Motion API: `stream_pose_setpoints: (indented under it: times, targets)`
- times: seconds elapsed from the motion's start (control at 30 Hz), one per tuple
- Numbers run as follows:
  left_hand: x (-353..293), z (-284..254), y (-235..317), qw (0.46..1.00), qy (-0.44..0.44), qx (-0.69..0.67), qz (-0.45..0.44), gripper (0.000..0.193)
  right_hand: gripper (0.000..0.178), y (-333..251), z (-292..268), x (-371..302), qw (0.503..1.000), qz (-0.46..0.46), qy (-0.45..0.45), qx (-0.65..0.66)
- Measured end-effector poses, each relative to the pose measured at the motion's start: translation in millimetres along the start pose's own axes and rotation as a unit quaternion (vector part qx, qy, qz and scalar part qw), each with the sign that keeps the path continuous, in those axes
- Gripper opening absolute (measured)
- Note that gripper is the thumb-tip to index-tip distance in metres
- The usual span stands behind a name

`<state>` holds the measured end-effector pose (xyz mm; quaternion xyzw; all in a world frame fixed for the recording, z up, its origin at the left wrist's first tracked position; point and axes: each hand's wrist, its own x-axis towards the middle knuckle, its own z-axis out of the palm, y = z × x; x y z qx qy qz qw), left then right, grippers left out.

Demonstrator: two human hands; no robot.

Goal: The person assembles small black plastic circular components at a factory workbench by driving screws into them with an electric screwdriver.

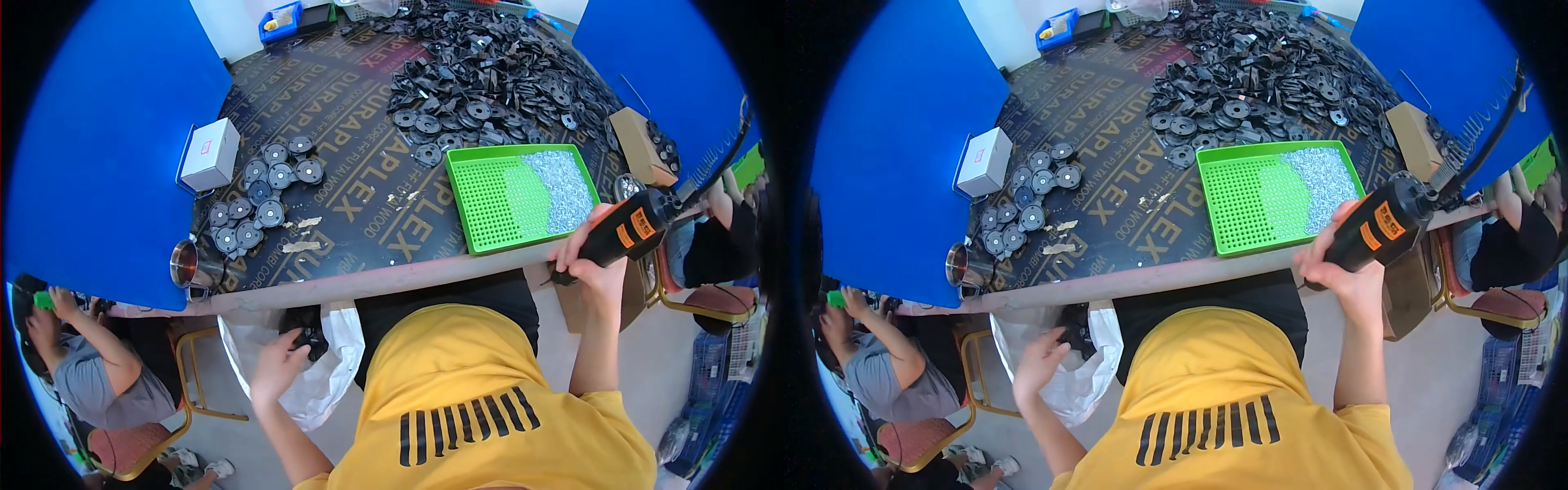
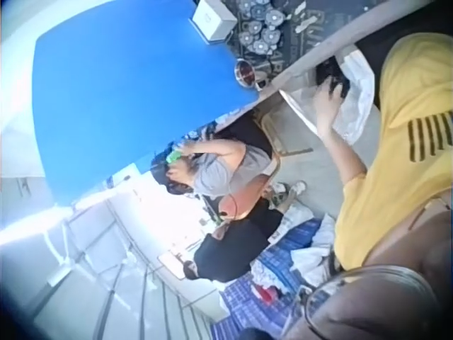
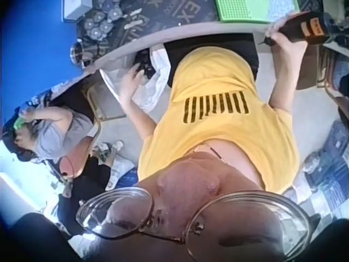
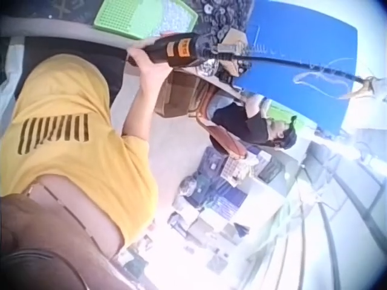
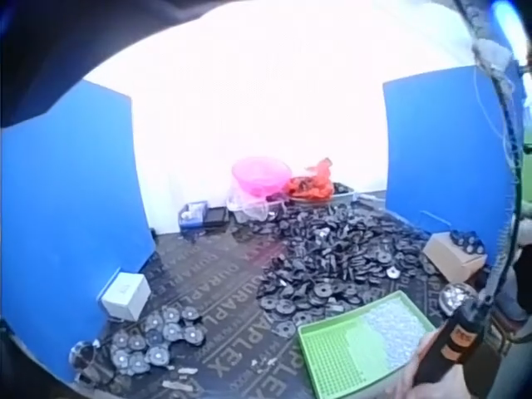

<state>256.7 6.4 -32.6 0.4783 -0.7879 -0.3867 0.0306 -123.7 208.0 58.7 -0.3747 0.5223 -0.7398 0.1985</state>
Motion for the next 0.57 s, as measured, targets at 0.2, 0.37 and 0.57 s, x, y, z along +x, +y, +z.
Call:
stream_pose_setpoints:
  times: [0.2,0.37,0.57]
  targets:
    - [76,-40,131,0.924,0.249,0.018,0.288,0.009,0.044,9,5,-3,0.996,-0.003,0.085,0.006]
    - [181,-53,154,0.851,0.325,0.321,0.26,0.011,0.04,6,11,-2,0.995,-0.021,0.09,-0.03]
    - [192,-36,176,0.931,0.197,0.298,0.078,0.018,0.039,6,-6,-3,0.997,-0.03,0.078,-0.002]
